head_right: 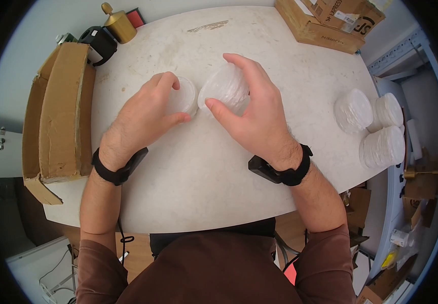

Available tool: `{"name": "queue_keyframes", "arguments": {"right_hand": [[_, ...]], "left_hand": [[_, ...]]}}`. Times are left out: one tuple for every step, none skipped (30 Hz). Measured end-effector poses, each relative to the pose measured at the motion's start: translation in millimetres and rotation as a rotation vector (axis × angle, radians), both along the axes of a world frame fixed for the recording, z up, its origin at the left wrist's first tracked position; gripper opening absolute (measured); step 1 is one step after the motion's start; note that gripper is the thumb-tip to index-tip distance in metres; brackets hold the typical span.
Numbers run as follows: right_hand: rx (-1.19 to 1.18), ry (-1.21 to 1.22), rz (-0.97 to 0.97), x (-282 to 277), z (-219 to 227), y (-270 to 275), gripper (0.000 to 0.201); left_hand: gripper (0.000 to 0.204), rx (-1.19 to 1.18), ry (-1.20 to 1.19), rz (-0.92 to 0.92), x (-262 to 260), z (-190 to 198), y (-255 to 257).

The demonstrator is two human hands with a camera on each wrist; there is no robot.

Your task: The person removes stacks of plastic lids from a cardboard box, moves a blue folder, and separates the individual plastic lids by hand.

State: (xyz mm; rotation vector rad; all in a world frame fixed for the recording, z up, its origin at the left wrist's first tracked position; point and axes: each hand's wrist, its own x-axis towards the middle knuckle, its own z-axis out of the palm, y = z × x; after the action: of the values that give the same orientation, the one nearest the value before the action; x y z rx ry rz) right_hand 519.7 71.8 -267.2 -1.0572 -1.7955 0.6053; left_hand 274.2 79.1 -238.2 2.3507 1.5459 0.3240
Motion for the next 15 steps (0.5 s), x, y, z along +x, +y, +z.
{"name": "queue_keyframes", "arguments": {"right_hand": [[0.0,-0.001,0.0,0.0,0.0,0.0,0.07],[0.0,-0.001,0.0,0.1,0.3,-0.1,0.07],[-0.008,0.01,0.004,0.0,0.6,-0.4,0.07],[-0.016,0.02,0.007,0.0,0.9,-0.7,0.07],[-0.016,0.02,0.007,-0.1,1.1,-0.8,0.07],[-0.02,0.016,0.004,-0.2,1.3,-0.8,0.07],[-0.024,0.011,0.002,-0.3,1.6,-0.9,0.07],[-0.024,0.011,0.003,0.1,2.5,-1.6,0.07],[-0.042,-0.032,0.011,1.2,4.0,-2.3,0.07],[-0.058,-0.075,0.019,1.9,5.2,-2.6,0.07],[-0.056,-0.076,0.02,2.1,5.4,-2.4,0.07],[-0.059,-0.071,0.021,1.9,5.1,-2.1,0.071],[-0.063,-0.066,0.023,1.6,4.9,-2.1,0.071],[-0.062,-0.066,0.025,1.4,5.1,-2.1,0.071],[-0.058,-0.06,0.037,1.5,5.1,-2.2,0.071]], "left_hand": [[0.057,0.09,-0.004,-0.028,-1.4,-3.1,-0.1],[0.057,0.09,-0.004,-0.028,-1.7,-3.3,0.4],[0.056,0.054,-0.004,-0.019,-1.9,-3.5,1.4],[0.056,0.019,-0.004,-0.009,-1.7,-3.6,2.0],[0.056,0.019,-0.004,-0.01,-1.0,-3.6,1.9],[0.054,-0.018,0.007,0.0,0.3,-3.4,1.6],[0.053,-0.054,0.019,0.009,1.7,-3.4,1.0],[0.053,-0.054,0.018,0.01,3.1,-8.1,-1.1],[0.05,0.041,0.065,-0.007,4.8,-16.3,-4.0],[0.048,0.137,0.111,-0.024,5.4,-21.1,-5.4],[0.048,0.139,0.11,-0.023,4.3,-22.6,-4.9],[0.048,0.128,0.086,-0.039,2.9,-23.1,-4.3],[0.048,0.115,0.062,-0.055,1.6,-23.0,-4.0],[0.048,0.116,0.062,-0.053,0.7,-19.9,-3.6],[0.05,0.06,0.109,-0.048,0.4,-13.4,-3.3]]}}
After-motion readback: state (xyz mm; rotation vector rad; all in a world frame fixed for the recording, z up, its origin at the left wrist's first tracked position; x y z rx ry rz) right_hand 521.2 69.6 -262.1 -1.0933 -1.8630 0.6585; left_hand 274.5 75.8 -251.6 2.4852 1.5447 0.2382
